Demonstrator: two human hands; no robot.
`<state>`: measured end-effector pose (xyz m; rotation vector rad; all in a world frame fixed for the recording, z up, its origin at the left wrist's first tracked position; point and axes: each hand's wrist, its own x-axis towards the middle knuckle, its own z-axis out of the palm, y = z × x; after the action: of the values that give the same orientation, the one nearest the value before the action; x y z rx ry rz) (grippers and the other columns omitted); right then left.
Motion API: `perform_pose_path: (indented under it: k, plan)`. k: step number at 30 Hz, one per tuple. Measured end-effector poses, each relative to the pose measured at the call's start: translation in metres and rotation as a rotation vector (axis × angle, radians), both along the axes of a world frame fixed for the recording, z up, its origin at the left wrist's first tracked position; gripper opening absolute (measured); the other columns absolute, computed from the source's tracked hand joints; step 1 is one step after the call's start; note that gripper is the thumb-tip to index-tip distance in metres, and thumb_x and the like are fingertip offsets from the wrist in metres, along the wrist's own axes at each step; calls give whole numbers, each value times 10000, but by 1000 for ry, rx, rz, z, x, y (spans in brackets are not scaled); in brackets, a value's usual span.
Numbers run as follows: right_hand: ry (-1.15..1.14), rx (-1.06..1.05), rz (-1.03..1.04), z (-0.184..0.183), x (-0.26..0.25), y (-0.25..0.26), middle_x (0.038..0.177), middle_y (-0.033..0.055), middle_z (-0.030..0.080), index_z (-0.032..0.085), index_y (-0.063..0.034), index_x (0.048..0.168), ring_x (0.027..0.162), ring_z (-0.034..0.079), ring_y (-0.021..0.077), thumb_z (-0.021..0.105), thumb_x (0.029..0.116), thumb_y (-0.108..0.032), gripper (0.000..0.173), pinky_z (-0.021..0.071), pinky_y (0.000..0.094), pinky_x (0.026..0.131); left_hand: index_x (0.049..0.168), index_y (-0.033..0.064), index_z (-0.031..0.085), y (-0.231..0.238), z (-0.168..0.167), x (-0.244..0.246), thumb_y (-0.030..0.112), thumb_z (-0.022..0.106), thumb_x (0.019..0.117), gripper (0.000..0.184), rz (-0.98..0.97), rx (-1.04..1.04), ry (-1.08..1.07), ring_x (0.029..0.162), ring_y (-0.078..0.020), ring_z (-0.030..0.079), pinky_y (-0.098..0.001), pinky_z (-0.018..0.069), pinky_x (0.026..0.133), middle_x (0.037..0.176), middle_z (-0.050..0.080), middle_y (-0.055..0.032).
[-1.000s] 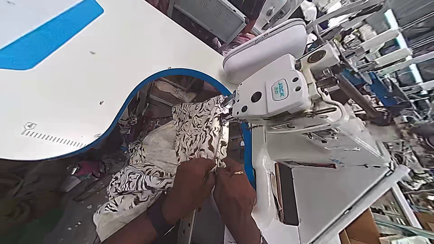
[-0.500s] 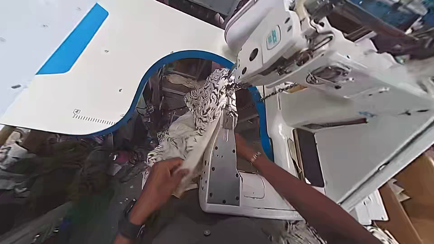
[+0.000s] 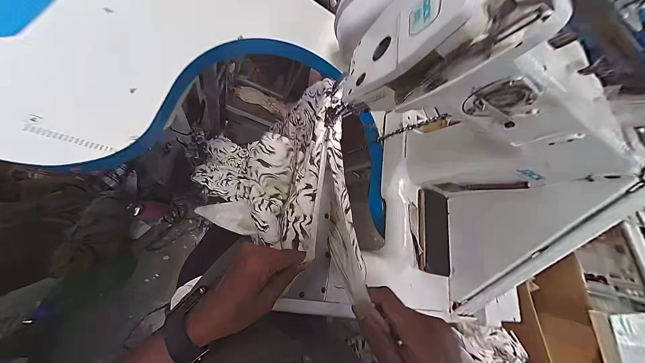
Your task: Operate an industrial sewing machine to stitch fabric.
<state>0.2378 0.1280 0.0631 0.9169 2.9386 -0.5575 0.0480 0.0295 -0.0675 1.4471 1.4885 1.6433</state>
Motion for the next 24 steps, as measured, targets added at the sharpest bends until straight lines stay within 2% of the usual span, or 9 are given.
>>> perform_pose_path:
  k: [4, 6, 8, 10, 13, 15, 16, 18, 24]
  plan:
    - [39, 90, 77, -16, -32, -1, 523, 51, 560, 681, -58, 778, 451, 580, 185, 568, 962, -178, 247, 425, 342, 400, 985, 39, 730, 20, 12, 3, 119, 546, 999, 201, 32, 77, 212, 537, -121, 574, -251, 441, 518, 617, 616, -51]
    - [162, -16, 39, -7, -23, 13, 624, 83, 644, 694, -9, 807, 575, 643, 154, 584, 980, -144, 245, 517, 310, 529, 1095, 38, 750, 28, 15, 1, 103, 542, 986, 243, 84, 98, 257, 515, -142, 582, -274, 446, 485, 619, 635, -49]
    - [270, -124, -90, 8, 4, 33, 780, 23, 675, 652, -2, 891, 771, 636, -11, 527, 1052, -177, 269, 530, 173, 731, 1131, 31, 752, 32, 22, 0, 106, 535, 996, 266, 51, 110, 192, 522, -132, 589, -273, 454, 499, 630, 651, -55]
    - [302, -144, -194, 8, 27, 54, 805, -112, 667, 603, -62, 924, 789, 596, -151, 481, 1076, -193, 235, 511, 77, 743, 1118, -43, 740, 38, 31, 2, 89, 547, 1003, 261, -56, 173, 72, 516, -131, 555, -263, 428, 503, 616, 629, -82]
    - [174, -74, -103, 6, 28, 48, 710, 104, 695, 690, 61, 889, 652, 664, 84, 547, 1023, -141, 281, 547, 262, 640, 1144, -47, 730, 36, 32, -3, 104, 534, 1025, 274, -80, 209, 58, 544, -100, 556, -212, 430, 533, 638, 637, -79]
    - [130, -7, 88, 3, 0, 21, 731, 129, 716, 726, 6, 868, 684, 705, 195, 575, 1000, -128, 241, 574, 339, 659, 1103, 15, 736, 26, 24, -5, 141, 515, 1045, 260, -31, 157, 145, 600, -121, 605, -232, 469, 574, 678, 656, -67]
    - [111, 64, 171, -1, -18, 9, 706, 121, 706, 734, -20, 860, 653, 696, 231, 585, 980, -107, 210, 561, 361, 615, 1005, 43, 726, 24, 19, -5, 140, 520, 1033, 229, -12, 126, 168, 595, -132, 600, -247, 464, 561, 659, 631, -58]
    - [22, 196, 268, -8, -43, -3, 687, 83, 685, 729, -69, 842, 626, 656, 230, 599, 948, -84, 169, 505, 326, 583, 788, 77, 598, 25, 10, 0, 111, 517, 965, 199, -2, 65, 158, 551, -137, 540, -259, 412, 510, 603, 539, -44]
    - [-117, 383, 197, -13, -71, 4, 679, 93, 677, 732, -51, 846, 565, 643, 215, 621, 896, -56, 122, 493, 302, 514, 764, 70, 594, 50, -2, -9, 133, 514, 989, 248, 103, 51, 41, 516, -110, 504, -239, 385, 489, 575, 514, -36]
